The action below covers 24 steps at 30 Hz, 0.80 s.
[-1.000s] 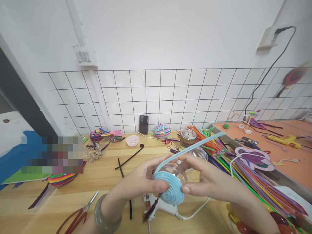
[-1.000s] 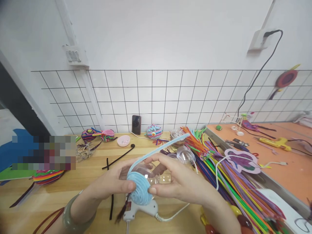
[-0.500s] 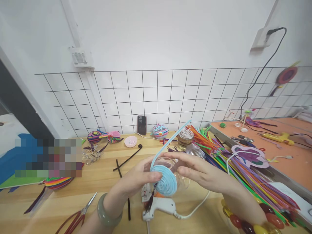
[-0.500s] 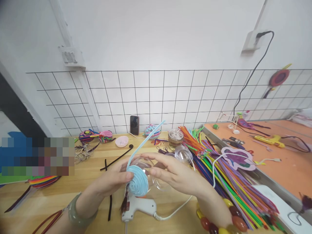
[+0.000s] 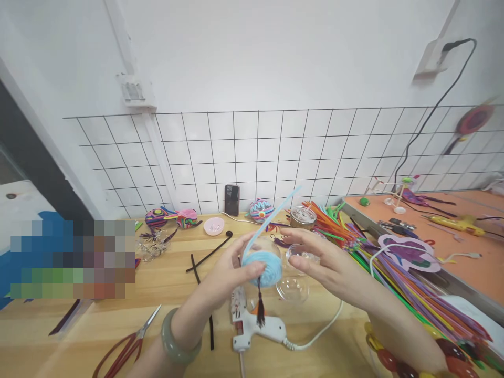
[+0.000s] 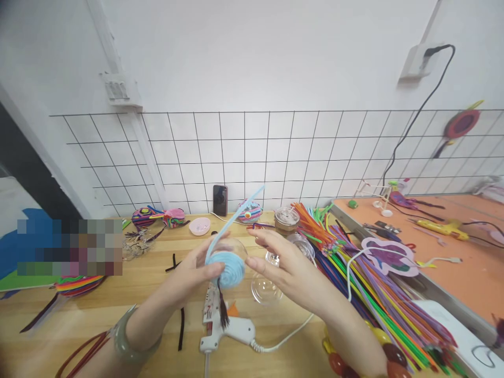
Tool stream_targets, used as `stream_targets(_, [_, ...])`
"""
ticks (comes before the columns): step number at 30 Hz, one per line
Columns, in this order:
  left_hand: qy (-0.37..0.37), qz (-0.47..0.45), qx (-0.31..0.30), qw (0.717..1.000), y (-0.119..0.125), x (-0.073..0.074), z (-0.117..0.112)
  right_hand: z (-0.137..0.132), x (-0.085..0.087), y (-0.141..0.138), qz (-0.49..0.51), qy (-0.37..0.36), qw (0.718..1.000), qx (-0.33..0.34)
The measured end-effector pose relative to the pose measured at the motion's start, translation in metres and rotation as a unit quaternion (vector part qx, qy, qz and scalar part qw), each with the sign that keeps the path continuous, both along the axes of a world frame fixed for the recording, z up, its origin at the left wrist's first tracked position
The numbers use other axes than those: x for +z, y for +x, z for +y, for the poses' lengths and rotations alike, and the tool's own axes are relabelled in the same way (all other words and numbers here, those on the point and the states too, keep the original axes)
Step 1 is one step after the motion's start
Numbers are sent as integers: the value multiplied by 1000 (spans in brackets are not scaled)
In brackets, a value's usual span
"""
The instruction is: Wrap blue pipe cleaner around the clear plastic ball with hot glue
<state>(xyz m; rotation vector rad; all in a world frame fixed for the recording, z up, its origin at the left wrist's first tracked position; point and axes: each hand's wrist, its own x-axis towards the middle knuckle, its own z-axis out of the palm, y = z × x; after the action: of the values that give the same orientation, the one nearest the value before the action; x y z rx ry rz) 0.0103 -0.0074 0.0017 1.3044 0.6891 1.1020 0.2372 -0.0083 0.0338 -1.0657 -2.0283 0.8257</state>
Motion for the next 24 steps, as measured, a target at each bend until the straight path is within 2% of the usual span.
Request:
stream_targets(3, [-27,-34,77,996,-12,4,6,3,1,-4,-37,5,998,-52])
stream_targets(7, [-32,-75,128,988,-33,15,12,2,-8,-21,-188,1,980,-66])
stream_targets(10, [-16,-101,166,981,-45,25,12,-8,-31,-43,-295,-4,955,-31])
stream_targets(12, [-15,-112,182,977,-49,31,11,-16,-52,-60,-364,48,930,5])
stream_targets(13, [-17,-114,185,976,-50,33,10,-20,-63,-68,-410,73,909,9])
stream_targets(14, [-19,-114,186,976,-50,35,8,-24,-74,-75,-427,82,900,11])
stream_targets(19, [-10,-107,166,980,-50,37,5,-35,-116,-96,-452,136,880,-50])
stream_targets(24, [-5,-105,164,981,-51,36,5,-34,-137,-103,-467,148,864,-111])
